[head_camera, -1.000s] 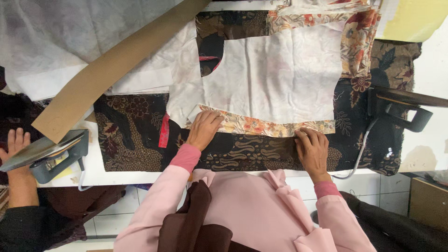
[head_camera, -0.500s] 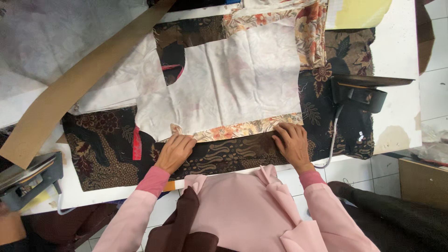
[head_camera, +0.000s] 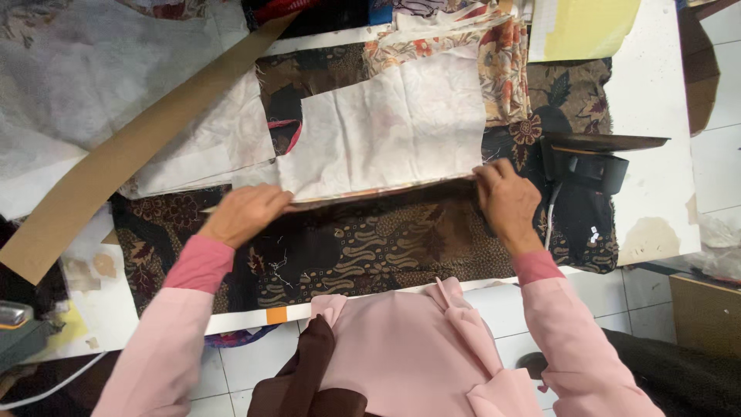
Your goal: The person irons a piece of floral-patterned fabric using a cardboard template and a steam iron. The person folds the fabric, places it on the table, and repeats the ironing process on multiple pieces.
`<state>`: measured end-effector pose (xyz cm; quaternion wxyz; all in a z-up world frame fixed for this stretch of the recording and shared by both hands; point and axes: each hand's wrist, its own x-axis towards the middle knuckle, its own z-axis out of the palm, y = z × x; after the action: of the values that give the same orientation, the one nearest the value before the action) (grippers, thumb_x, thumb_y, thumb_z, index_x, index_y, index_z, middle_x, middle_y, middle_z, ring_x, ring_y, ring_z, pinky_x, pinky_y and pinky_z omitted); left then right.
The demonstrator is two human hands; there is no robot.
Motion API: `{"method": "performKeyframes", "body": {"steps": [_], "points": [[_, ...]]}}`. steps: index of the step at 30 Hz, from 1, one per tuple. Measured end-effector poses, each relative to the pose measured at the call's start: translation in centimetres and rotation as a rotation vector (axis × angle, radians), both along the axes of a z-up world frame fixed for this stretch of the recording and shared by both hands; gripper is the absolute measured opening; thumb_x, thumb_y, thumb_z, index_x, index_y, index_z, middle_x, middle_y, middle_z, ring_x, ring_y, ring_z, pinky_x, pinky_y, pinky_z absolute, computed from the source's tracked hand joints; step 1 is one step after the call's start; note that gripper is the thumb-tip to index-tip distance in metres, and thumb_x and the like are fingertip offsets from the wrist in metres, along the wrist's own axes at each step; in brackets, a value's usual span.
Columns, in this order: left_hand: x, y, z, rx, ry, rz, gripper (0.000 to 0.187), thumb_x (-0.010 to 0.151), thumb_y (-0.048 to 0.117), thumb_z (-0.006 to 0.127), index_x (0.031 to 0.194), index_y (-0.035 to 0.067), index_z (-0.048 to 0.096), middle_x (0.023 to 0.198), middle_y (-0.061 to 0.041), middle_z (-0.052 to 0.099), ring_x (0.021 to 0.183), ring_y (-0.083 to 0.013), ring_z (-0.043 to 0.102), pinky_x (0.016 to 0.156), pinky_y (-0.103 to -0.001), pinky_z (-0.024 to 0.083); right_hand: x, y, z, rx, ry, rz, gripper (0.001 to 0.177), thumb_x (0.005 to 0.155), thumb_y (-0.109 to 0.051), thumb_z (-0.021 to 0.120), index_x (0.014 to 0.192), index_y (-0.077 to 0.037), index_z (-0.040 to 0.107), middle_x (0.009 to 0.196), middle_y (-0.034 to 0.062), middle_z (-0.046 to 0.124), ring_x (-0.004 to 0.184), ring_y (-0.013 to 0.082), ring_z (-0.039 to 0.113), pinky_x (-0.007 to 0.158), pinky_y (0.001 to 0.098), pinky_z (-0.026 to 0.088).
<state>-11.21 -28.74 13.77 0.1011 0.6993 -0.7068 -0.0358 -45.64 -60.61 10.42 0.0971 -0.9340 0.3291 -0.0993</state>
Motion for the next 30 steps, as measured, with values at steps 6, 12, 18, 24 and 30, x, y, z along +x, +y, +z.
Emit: {"method": "performKeyframes", "body": {"steps": [6,12,18,24,30], "points": [[4.3,0.6,8.9,-0.168,-0.362,0.309,0.009,0.099,0.013,0.073,0.108,0.014,0.074,0.106,-0.002,0.070,0.093,-0.0216,0.068,0.076,-0.035,0.054,2.5,-3.0,9.7,0.015,-0.368,-0.030,0.014,0.107,-0.001,0.065,0.120,-0.006,0.066,0.112,0.0136,0.066,0.093,0.0343,0.069,0.077,0.0426,0.054],[-1.9,3.2,11.8,-0.417,-0.020,0.821,0.020,0.102,0.003,0.080,0.118,0.016,0.081,0.109,-0.008,0.068,0.080,-0.0181,0.064,0.068,-0.032,0.049,0.9,-0.5,13.5,-0.009,-0.530,0.004,0.011,0.112,0.010,0.057,0.120,0.002,0.058,0.125,0.0199,0.062,0.118,0.0348,0.063,0.102,0.0417,0.051],[-7.3,5.6,7.7,-0.384,0.177,1.077,0.027,0.102,0.002,0.075,0.124,0.017,0.079,0.109,-0.011,0.077,0.075,-0.0143,0.065,0.062,-0.025,0.048,-1.7,3.4,9.5,0.058,-0.512,-0.044,0.024,0.100,0.013,0.060,0.121,0.001,0.061,0.133,0.0207,0.059,0.125,0.0381,0.060,0.107,0.0439,0.050],[-11.4,8.5,-1.1,-0.436,0.895,1.254,0.036,0.101,-0.002,0.058,0.132,0.011,0.072,0.108,-0.012,0.076,0.080,-0.0144,0.071,0.070,-0.026,0.057,-4.1,6.2,1.4,0.181,-0.449,-0.088,0.031,0.092,0.015,0.058,0.118,-0.002,0.065,0.131,0.0182,0.060,0.125,0.0378,0.061,0.103,0.0432,0.053],[-14.4,11.8,-10.6,-0.554,1.223,1.332,0.031,0.100,-0.003,0.060,0.130,-0.006,0.067,0.124,-0.013,0.069,0.105,-0.0151,0.068,0.091,-0.029,0.058,-6.6,8.9,-4.4,0.320,-0.377,-0.137,0.032,0.092,0.011,0.059,0.118,-0.005,0.066,0.130,0.0164,0.060,0.118,0.0356,0.063,0.093,0.0408,0.056]]}}
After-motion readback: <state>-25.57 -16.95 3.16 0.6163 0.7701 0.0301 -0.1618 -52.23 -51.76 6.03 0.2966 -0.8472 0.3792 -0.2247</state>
